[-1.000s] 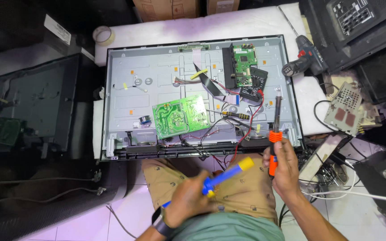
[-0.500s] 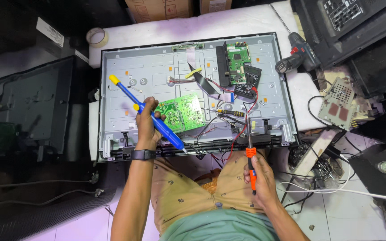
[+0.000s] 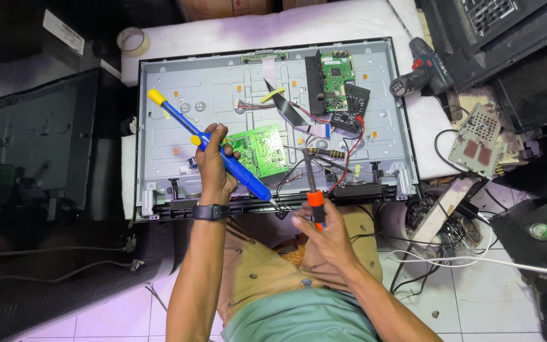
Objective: The person is repairing a circuit board inside a disassembled television. They use a soldering iron and a desoldering pump to work on the board, applying heat and removing solder from specific points.
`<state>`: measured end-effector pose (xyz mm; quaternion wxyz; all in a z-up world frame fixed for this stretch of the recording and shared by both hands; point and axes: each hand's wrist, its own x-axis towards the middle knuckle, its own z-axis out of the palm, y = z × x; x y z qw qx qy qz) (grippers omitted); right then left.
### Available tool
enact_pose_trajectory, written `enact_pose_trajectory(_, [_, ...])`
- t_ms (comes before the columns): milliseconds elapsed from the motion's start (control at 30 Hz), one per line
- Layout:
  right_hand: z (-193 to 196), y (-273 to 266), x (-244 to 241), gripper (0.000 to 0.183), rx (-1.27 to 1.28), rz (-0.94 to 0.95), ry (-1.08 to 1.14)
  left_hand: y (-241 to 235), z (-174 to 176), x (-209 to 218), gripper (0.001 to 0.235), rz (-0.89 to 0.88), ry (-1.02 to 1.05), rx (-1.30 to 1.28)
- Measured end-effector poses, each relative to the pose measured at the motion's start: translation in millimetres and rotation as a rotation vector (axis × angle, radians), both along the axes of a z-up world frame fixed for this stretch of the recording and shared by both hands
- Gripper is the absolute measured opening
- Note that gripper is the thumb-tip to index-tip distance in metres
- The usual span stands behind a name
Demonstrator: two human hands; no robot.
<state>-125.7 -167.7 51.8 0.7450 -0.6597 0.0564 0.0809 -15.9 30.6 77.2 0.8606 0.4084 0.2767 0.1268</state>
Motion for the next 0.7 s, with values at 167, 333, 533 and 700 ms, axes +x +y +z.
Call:
enact_pose_trajectory(167, [11,18,7,0.041,0.017,0.004,-0.03,-7,21,-8,0.037,0.023,-0.03,-0.002])
enact_pose_trajectory(333, [18,23,8,0.041,0.03,-0.044,-0.023,-9,30,-11,0.038,0.059,-0.077,-0.004])
enact_pose_trajectory(533, [18,22,9,0.039,0.025,-0.064,-0.027,-12,33,-14,0.037,0.075,-0.104,-0.004])
enact_pose_trajectory(700, [7,22,9,0.04,0.032,-0.061,-0.022,-13,35,-16,0.029,0.102,-0.172,0.038])
